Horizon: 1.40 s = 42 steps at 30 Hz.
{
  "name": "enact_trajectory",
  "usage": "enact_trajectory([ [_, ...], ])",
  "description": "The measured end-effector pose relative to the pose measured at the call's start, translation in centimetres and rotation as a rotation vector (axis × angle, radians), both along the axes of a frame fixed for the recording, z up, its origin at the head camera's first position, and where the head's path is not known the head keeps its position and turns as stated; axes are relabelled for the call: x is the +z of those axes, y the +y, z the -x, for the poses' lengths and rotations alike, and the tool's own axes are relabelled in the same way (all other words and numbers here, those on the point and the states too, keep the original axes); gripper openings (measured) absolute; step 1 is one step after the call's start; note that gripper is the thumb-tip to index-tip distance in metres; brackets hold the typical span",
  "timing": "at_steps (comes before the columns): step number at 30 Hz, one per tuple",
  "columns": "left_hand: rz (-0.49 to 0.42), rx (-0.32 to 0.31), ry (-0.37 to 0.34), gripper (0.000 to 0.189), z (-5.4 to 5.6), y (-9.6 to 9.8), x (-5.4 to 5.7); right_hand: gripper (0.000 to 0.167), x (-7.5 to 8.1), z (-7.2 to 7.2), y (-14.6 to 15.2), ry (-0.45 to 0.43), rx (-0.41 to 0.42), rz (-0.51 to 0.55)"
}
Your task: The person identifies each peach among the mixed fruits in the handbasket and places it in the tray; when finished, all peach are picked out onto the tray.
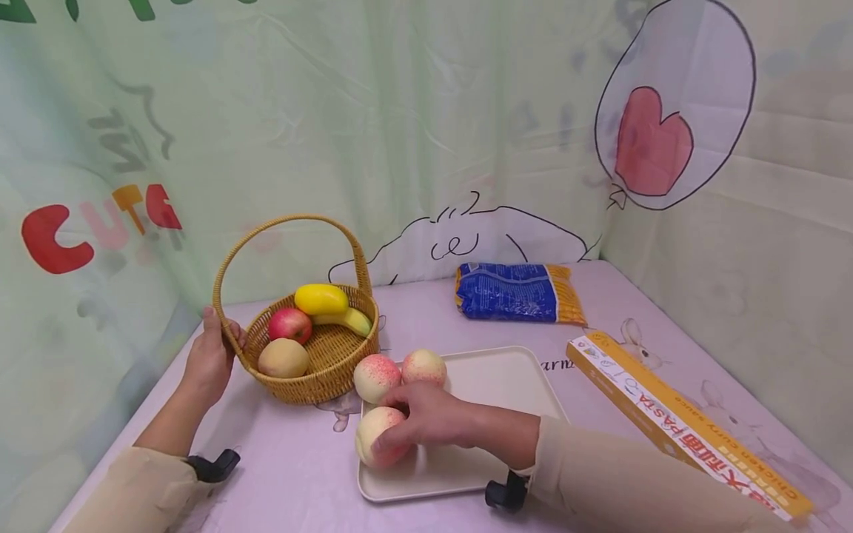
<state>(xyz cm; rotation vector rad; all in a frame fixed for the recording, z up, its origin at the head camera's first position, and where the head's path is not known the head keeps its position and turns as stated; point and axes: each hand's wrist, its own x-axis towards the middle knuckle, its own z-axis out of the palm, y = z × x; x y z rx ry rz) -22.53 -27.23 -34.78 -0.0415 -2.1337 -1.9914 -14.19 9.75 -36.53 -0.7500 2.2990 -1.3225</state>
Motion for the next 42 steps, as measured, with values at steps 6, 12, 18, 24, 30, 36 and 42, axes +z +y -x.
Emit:
enact_trajectory([
  [6, -0.008, -0.016, 0.012, 0.06, 0.0, 0.0, 0.2, 0.041, 0.4, 0.0, 0.0, 0.037, 0.01, -0.004],
  [12, 0.01, -0.011, -0.013, 0.061, 0.0, 0.1, 0.1, 0.056, 1.2, -0.1, 0.1, 0.019, 0.001, 0.031],
  [18, 0.019, -0.016, -0.02, 0.061, 0.0, 0.0, 0.2, 0.059, 1.8, -0.1, 0.3, -0.005, 0.005, 0.071],
  [24, 0.022, -0.006, -0.019, 0.063, 0.0, 0.0, 0.2, 0.057, 2.5, -0.1, 0.3, 0.002, 0.03, 0.1],
  [30, 0.015, -0.007, -0.016, 0.062, -0.1, 0.0, 0.1, 0.059, 3.3, 0.0, 0.5, -0.005, 0.021, 0.096],
  [36, 0.024, -0.003, -0.019, 0.062, -0.2, 0.0, 0.1, 0.061, 3.6, 0.4, 0.5, -0.013, 0.014, 0.101],
  [42, 0.025, -0.006, -0.027, 0.064, -0.1, 0.1, 0.1, 0.06, 4.2, 1.0, 0.4, -0.035, 0.039, 0.112],
])
